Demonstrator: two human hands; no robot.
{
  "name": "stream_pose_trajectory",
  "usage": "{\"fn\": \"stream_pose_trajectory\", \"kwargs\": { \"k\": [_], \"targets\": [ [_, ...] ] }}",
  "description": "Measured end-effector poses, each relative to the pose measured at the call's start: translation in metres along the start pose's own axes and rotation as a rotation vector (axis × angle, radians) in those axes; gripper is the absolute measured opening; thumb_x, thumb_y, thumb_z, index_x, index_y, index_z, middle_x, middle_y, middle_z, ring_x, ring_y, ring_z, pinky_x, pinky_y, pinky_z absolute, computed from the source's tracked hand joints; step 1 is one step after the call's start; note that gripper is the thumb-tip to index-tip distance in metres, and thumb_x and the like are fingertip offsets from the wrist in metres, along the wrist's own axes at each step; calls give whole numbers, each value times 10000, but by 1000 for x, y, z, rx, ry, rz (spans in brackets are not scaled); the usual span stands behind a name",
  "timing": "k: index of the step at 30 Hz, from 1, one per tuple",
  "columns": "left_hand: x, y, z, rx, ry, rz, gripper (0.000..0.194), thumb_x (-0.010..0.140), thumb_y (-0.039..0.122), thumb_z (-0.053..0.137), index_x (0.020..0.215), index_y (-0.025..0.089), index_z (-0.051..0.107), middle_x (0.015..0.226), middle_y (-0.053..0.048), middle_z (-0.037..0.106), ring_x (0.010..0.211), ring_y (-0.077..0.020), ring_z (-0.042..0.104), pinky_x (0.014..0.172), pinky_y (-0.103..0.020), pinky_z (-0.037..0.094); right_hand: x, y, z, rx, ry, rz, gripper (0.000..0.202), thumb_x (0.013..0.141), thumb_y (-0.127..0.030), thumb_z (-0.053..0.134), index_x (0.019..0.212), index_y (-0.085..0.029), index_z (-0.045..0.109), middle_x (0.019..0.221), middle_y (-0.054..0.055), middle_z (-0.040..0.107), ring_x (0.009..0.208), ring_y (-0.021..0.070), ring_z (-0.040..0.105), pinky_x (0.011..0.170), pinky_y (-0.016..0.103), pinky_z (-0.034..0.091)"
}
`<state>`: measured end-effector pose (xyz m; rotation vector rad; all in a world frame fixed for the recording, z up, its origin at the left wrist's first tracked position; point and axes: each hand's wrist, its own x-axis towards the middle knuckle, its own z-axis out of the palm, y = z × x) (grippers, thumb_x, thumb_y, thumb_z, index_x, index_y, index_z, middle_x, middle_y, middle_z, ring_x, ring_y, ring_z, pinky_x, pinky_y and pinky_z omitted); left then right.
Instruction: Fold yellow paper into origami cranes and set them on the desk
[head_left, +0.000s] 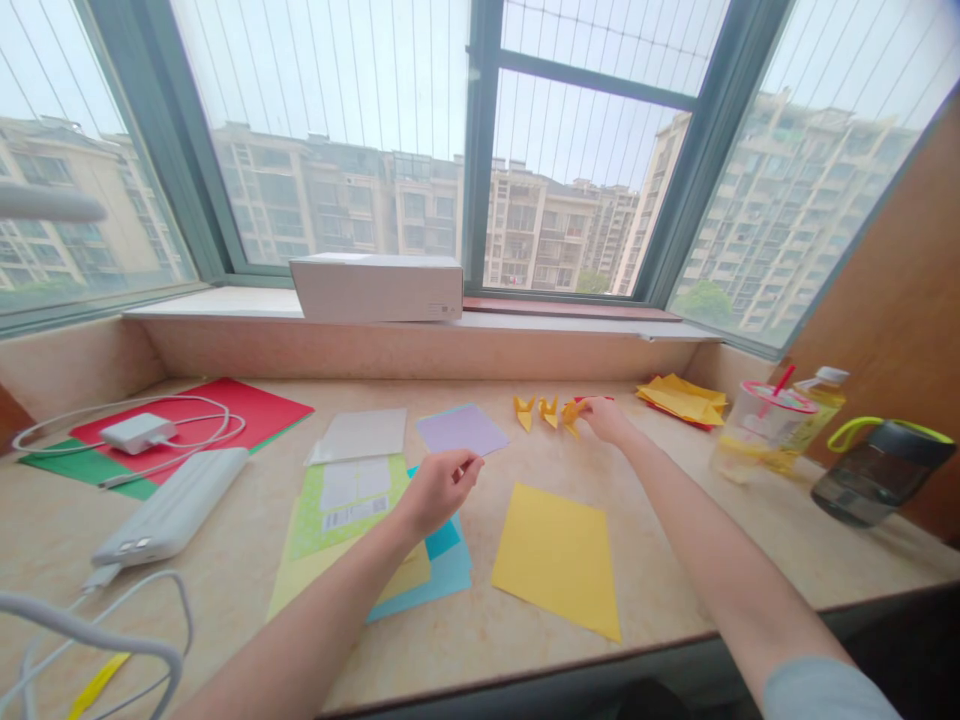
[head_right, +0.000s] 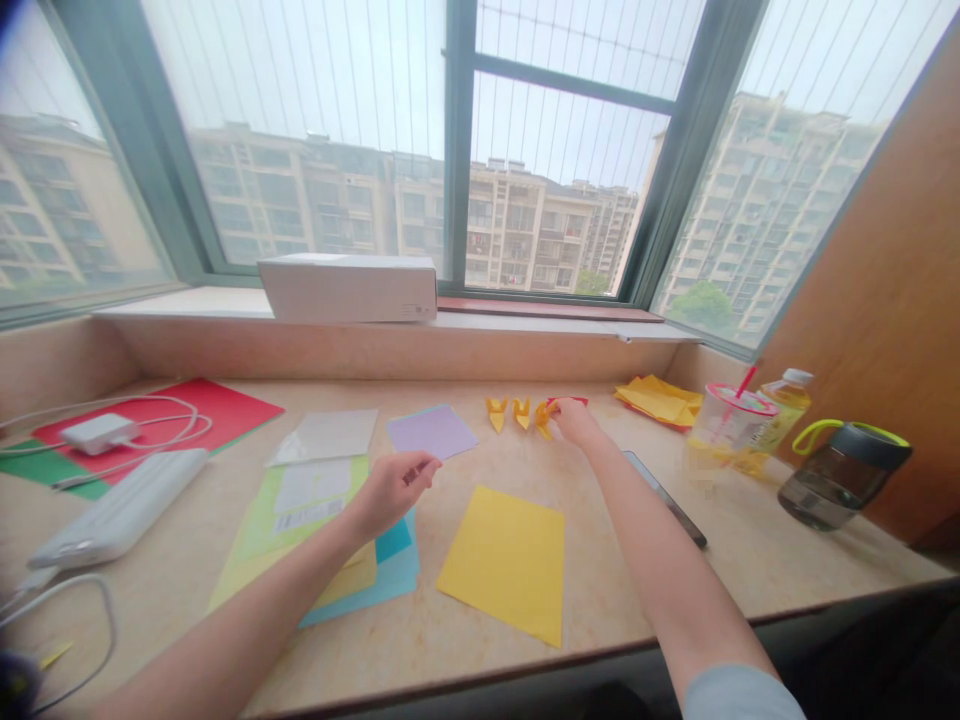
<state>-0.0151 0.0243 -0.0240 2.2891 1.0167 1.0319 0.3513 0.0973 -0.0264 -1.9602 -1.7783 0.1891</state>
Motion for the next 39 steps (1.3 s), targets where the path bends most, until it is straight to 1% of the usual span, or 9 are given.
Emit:
{"fn": "stream_pose_trajectory", "kwargs": {
  "k": [4,13,17,21,25,29,33,35,39],
  "targets": [
    [0,-1,-1,24,-11,-21,340,948,371,458,803,164,686,615,1,638,543,-128,531,540,-217,381,20,0,3,-79,-104,55,315,949,-329,581,1222,-172,574,1233,91,597,1026,222,627,860,429,545],
    [1,2,-3,43,-30,-30,339,946,368,456,780,162,668,589,7,611,514,-119,494,510,-212,354,43,3,-8,-102,-224,76,290,952,-328,574,1204,-185,591,1239,85,598,1033,225,624,869,416,542],
    [1,3,-3,41,-32,-37,334,943,361,463,765,163,664,594,7,614,529,-119,506,523,-211,362,44,3,-12,-64,-217,71,264,952,-327,575,1166,-177,613,1196,82,624,991,212,638,846,393,549],
    [2,5,-4,27,-37,-45,323,941,354,466,771,164,664,593,7,611,532,-121,504,529,-215,363,43,4,-17,-16,-150,59,308,866,-291,687,1138,-149,664,1035,108,725,789,177,683,692,264,536],
    [1,5,-5,17,-37,-53,324,938,355,470,756,164,658,592,10,595,529,-118,483,523,-216,353,41,4,-18,12,-127,3,352,842,-254,697,1180,-163,663,941,84,756,660,146,668,583,225,498],
    [0,5,-4,25,-47,-63,336,945,361,464,750,164,654,592,12,584,534,-117,475,525,-220,350,47,0,-15,5,-128,-59,349,857,-196,652,1204,-157,662,973,97,754,705,160,679,640,234,514],
    [1,5,-5,38,-55,-60,334,949,349,462,749,163,655,600,9,588,543,-119,483,532,-222,353,65,-8,-15,-5,-136,-102,260,869,-161,610,1098,-133,730,1114,136,728,948,219,682,857,275,504],
    [1,4,-5,49,-56,-59,336,953,348,460,756,162,659,603,8,592,556,-121,495,549,-224,361,77,-13,-16,-7,-173,-112,237,865,-158,601,1044,-135,756,1137,133,724,1017,235,667,913,285,483],
    [0,2,-5,60,-67,-69,331,964,345,449,801,163,672,636,1,621,588,-126,522,585,-231,374,97,-19,-17,7,-336,-114,242,789,-184,672,1007,-174,777,1048,77,761,918,217,698,814,259,519]
  ]
}}
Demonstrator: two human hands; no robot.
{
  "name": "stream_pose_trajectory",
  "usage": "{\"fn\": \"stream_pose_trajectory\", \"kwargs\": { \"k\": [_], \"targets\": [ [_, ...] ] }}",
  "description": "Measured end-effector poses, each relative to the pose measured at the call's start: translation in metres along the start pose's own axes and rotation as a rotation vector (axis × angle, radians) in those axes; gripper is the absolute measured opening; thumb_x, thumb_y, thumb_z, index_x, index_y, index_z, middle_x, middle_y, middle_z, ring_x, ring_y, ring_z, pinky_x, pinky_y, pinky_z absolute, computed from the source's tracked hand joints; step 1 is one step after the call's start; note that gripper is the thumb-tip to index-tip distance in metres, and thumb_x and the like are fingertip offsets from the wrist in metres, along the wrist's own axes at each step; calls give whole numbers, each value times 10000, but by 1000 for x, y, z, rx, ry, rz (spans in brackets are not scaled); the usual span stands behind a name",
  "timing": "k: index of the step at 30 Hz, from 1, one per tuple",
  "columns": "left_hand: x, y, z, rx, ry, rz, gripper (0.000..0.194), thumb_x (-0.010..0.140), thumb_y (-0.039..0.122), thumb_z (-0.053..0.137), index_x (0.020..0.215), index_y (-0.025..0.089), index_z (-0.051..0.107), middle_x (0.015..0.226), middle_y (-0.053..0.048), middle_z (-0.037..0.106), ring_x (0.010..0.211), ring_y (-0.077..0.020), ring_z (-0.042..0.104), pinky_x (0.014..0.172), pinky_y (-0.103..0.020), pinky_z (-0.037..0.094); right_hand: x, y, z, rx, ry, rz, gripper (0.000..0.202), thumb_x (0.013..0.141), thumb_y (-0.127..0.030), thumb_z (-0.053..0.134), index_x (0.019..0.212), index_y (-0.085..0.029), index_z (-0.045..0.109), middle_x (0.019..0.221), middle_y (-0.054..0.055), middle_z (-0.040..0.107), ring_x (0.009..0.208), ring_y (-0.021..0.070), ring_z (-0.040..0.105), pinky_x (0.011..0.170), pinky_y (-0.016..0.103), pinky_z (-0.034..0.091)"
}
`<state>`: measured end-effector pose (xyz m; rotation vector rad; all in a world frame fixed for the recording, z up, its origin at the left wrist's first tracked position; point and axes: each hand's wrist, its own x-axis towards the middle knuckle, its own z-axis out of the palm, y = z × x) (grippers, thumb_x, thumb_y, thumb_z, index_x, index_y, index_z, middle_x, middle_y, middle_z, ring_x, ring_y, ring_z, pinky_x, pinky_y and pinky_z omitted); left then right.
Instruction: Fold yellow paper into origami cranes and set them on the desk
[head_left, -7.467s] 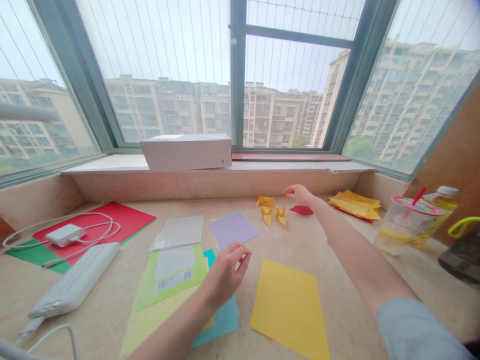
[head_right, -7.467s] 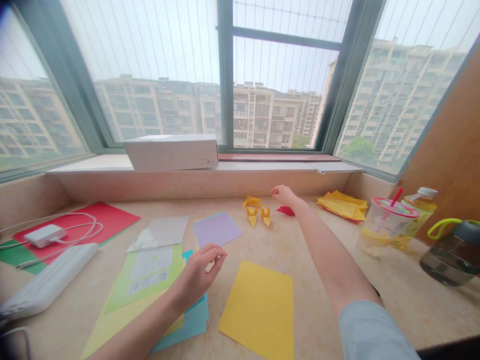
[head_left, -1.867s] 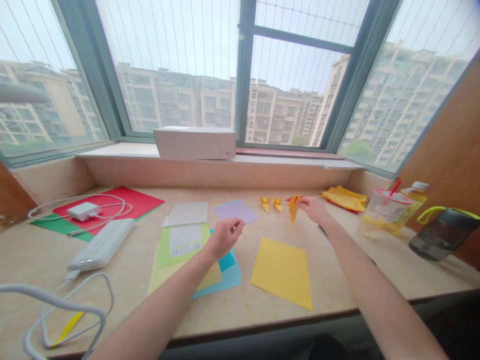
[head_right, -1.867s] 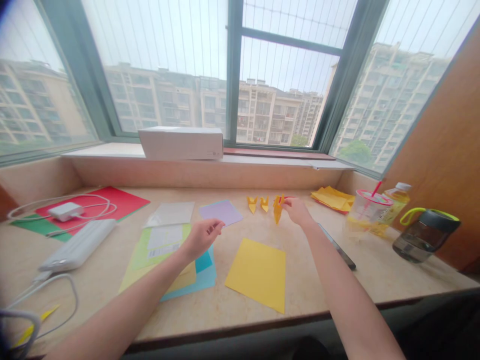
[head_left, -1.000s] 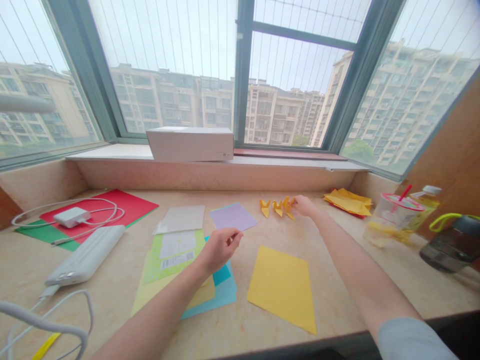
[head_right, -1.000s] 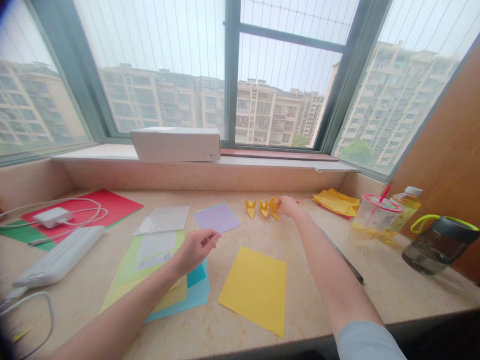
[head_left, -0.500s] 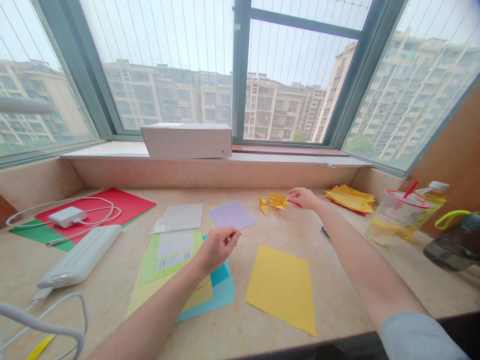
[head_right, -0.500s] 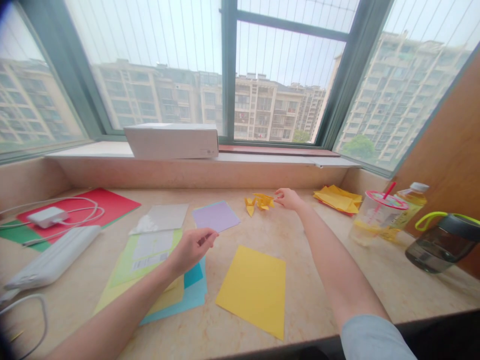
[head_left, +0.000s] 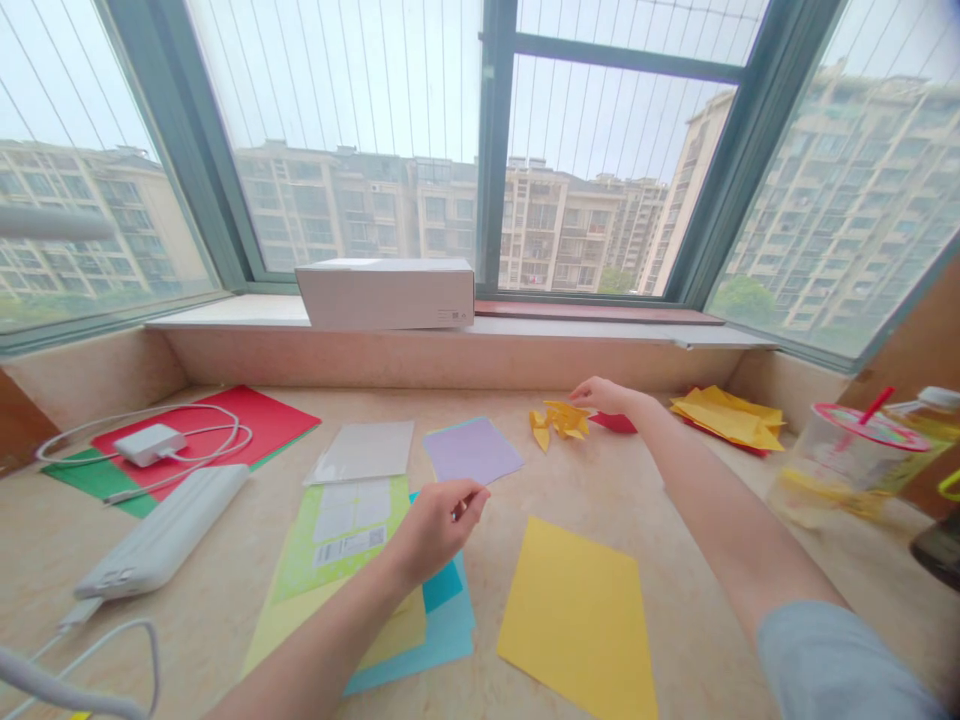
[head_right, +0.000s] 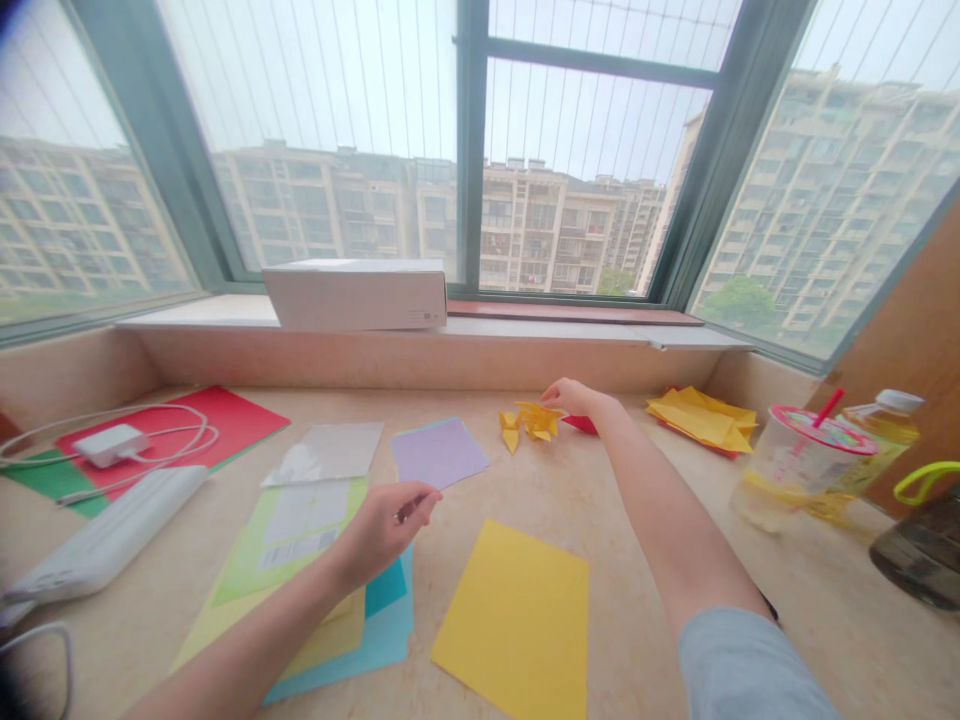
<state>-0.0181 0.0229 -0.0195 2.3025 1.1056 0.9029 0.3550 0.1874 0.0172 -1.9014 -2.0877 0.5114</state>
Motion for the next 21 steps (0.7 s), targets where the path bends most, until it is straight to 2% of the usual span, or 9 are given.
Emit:
{"fn": "stream_pose_trajectory", "kwargs": {
  "k": [3,6,9,14,16,19,21],
  "targets": [
    [-1,0,0,7,-12,-4,325,968,338,446,812,162,671,653,-2,631,601,-126,531,598,-233,375,9,-2,1,8,-118,16,233,691,-173,734,915,-197,796,880,28,783,786,201,706,706,245,525],
    [-2,2,-1,20,-16,-3,319,968,329,448,809,162,667,657,-2,631,604,-124,532,600,-233,371,14,-2,4,-6,-138,37,166,638,-142,754,793,-184,797,781,19,774,723,194,695,668,242,507],
    [-3,3,-1,38,-21,-1,315,970,321,446,808,164,666,658,-3,631,599,-123,530,594,-233,366,17,1,4,-15,-46,63,130,688,-186,740,808,-175,789,804,32,771,739,188,691,668,233,491],
    [-3,3,0,62,-21,13,301,969,305,446,813,166,663,659,-4,628,592,-121,523,589,-233,359,25,14,1,-27,221,187,217,862,-288,641,1009,-158,734,1032,71,738,958,211,676,805,247,489],
    [-4,3,0,68,-23,19,296,970,303,444,825,168,665,665,-4,632,590,-120,522,590,-234,359,31,19,5,-31,305,265,252,915,-305,606,1106,-155,674,1129,85,688,1014,220,652,863,313,508],
    [-4,2,0,78,-27,18,298,973,305,440,833,171,666,670,-5,637,590,-120,523,590,-235,358,40,23,16,-30,375,373,312,944,-326,589,1211,-164,583,1219,95,608,1032,226,629,866,422,540],
    [-5,2,0,87,-28,15,300,974,307,438,833,173,667,674,-7,641,593,-123,529,590,-237,360,46,23,24,-27,393,425,328,943,-325,593,1228,-165,569,1233,98,594,1032,227,626,861,433,544]
  ]
}}
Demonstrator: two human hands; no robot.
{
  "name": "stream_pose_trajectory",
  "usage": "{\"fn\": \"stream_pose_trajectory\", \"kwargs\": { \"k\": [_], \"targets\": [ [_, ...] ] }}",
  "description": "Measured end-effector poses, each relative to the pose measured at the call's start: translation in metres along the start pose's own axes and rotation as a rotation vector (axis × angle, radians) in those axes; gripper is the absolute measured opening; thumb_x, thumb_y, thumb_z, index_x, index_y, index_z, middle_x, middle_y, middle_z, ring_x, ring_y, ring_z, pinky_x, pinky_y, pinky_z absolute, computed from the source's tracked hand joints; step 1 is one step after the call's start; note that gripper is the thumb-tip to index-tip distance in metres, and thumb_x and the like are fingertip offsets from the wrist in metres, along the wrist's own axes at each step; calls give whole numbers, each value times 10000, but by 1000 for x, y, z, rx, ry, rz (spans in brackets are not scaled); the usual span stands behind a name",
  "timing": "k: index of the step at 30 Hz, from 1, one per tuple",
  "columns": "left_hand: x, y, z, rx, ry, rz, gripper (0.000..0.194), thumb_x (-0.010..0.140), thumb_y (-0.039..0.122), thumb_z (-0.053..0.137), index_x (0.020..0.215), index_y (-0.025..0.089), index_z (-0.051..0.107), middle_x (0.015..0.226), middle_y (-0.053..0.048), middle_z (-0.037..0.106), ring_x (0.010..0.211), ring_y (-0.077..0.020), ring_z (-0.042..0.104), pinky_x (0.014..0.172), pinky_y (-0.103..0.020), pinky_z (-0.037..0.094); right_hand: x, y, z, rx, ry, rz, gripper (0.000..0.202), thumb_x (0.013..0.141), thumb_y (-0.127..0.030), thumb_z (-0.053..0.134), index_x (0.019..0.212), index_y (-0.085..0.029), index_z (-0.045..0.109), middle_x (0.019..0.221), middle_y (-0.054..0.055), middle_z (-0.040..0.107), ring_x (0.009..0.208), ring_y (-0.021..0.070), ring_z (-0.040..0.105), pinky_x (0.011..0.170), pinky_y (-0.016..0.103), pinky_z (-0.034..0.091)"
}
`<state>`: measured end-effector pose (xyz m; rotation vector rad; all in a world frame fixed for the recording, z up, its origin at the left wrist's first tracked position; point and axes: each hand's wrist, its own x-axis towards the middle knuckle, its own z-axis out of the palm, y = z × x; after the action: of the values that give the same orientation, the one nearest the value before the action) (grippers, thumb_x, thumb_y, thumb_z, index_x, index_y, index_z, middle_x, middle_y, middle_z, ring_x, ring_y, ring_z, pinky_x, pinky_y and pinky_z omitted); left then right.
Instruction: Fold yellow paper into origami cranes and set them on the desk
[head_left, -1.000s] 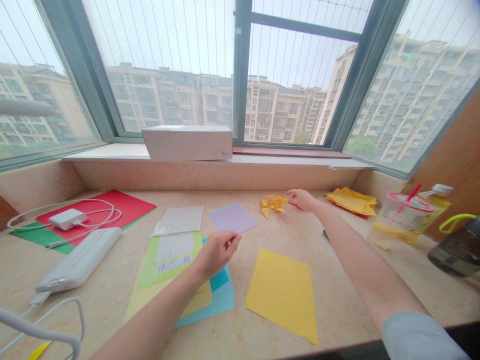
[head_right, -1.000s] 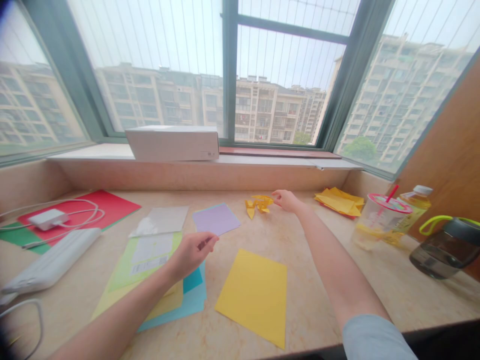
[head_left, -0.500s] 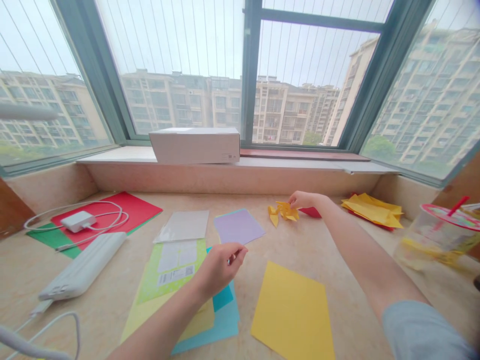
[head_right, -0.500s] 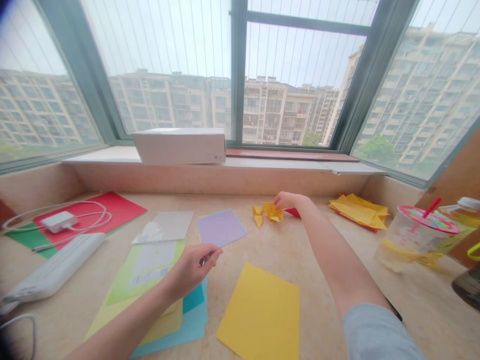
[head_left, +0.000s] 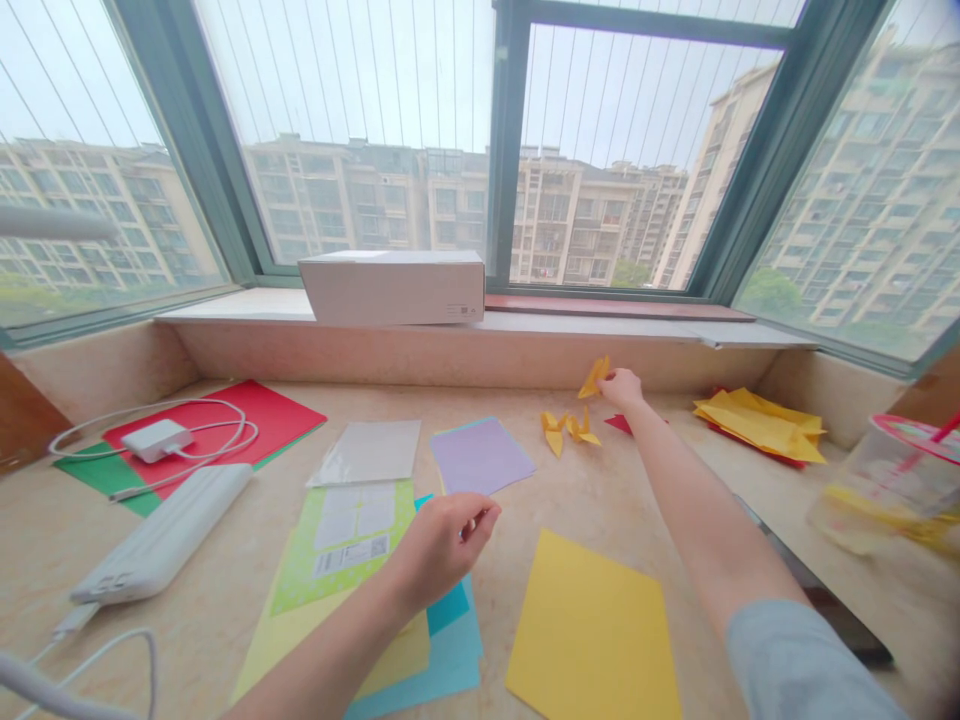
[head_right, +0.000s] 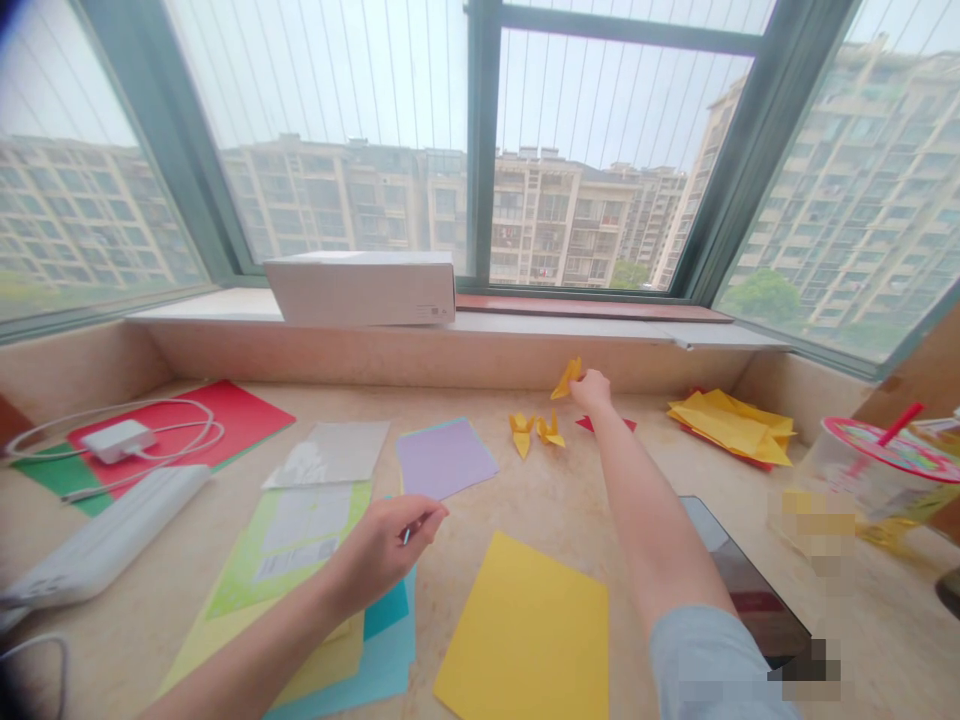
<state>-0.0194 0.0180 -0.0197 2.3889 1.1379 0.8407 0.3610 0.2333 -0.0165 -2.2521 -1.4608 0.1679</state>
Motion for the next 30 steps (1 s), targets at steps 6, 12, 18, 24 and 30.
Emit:
{"fn": "stream_pose_trajectory", "kwargs": {
  "k": [6,12,18,24,30],
  "targets": [
    [0,0,0,35,-11,6,303,976,303,428,823,177,657,697,-15,655,624,-135,563,611,-243,379,0,-10,15,6,35,67,319,945,-321,589,1221,-160,576,1230,99,597,1029,222,627,867,428,541],
    [2,-2,-3,68,20,46,284,970,265,436,795,179,644,714,-15,666,644,-136,584,625,-242,383,-20,-19,2,20,81,32,558,819,-444,700,1170,-20,609,1122,270,661,1069,348,643,859,414,529],
    [5,-6,-8,113,43,93,258,955,242,452,807,181,654,700,-13,660,627,-134,573,613,-233,362,-83,-25,-52,53,131,-185,417,882,-270,596,1254,-82,590,1142,181,694,1102,291,640,955,399,479],
    [5,-5,-10,175,107,116,332,936,267,471,634,182,577,596,-4,574,560,-129,500,572,-238,312,-265,-2,-96,140,-79,-669,252,915,-334,559,1101,-241,700,1131,62,724,1054,222,670,945,343,505],
    [0,7,-10,159,109,172,283,915,244,484,681,179,629,631,-20,605,588,-137,528,578,-233,330,-412,47,-95,4,-377,-905,691,740,-398,780,1380,-347,526,1391,89,574,1236,323,572,1018,434,496]
  ]
}}
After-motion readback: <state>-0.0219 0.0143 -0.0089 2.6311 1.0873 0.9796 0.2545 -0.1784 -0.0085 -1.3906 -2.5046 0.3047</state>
